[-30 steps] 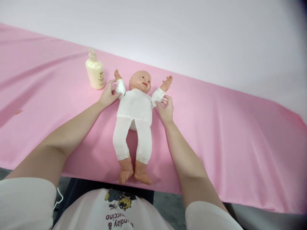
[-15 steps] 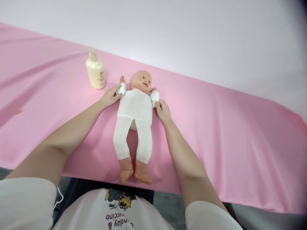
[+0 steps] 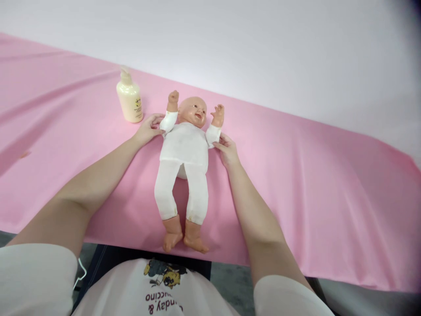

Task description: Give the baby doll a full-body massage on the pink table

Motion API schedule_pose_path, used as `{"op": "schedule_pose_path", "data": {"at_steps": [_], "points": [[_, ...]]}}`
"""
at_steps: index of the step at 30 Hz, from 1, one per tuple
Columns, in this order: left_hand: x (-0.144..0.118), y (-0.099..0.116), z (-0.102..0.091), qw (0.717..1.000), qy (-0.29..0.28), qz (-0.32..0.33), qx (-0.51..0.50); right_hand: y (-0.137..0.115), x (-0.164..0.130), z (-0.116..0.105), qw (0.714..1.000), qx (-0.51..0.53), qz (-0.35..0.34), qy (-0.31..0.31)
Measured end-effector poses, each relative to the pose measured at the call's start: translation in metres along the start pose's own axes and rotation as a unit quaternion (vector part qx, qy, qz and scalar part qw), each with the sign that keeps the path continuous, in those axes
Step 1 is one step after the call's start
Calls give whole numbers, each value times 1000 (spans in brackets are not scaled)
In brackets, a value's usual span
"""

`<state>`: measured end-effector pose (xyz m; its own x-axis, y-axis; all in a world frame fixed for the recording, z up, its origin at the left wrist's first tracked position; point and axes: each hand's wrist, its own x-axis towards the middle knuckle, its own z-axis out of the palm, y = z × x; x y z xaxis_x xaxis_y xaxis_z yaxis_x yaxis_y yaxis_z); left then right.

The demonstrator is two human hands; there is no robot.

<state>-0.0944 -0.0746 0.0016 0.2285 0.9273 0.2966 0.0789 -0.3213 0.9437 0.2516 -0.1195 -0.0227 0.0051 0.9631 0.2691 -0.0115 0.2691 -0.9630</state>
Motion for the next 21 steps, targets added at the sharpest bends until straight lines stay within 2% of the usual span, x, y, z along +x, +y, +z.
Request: {"op": "schedule_pose_path", "data": {"at_steps": [4,11,17,21], "points": [[-2,0,4,999,-6,-20,-51,0,-3,-2,1000,16,6,-8],[-8,5,5,998,-44,-12,-33,0,-6,-2,998,28,21,-43],[-6,2,5,998,-36,-9,-52,-3,-5,-1,998,37,51,-5],[-2,-1,4,999,-5,13,-42,-2,0,-1,997,62,27,25]]}}
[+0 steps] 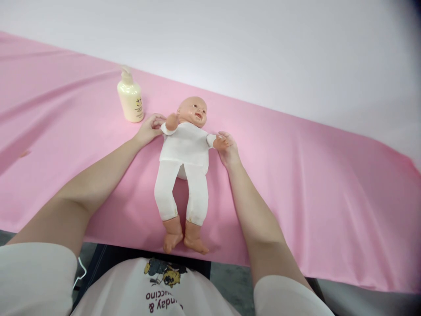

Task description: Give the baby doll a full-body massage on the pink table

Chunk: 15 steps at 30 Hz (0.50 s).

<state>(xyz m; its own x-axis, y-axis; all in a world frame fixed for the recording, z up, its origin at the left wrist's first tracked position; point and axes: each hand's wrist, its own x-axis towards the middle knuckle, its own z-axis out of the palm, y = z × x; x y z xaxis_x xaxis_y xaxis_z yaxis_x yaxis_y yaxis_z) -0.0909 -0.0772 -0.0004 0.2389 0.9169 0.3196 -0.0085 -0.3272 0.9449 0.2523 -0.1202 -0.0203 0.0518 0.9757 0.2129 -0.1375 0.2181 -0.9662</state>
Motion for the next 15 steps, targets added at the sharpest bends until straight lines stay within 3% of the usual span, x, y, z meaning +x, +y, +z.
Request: {"op": "schedule_pose_path", "data": {"at_steps": [4,9,13,15], "points": [[2,-3,-1,1000,24,-5,5,1,0,4,999,25,-41,26],[1,0,0,998,35,-40,33,2,-4,8,997,24,-39,58],[1,4,0,993,47,-65,91,6,-3,5,998,-4,-30,52],[1,2,-1,989,49,-68,119,9,1,1,1000,-22,4,20]]}}
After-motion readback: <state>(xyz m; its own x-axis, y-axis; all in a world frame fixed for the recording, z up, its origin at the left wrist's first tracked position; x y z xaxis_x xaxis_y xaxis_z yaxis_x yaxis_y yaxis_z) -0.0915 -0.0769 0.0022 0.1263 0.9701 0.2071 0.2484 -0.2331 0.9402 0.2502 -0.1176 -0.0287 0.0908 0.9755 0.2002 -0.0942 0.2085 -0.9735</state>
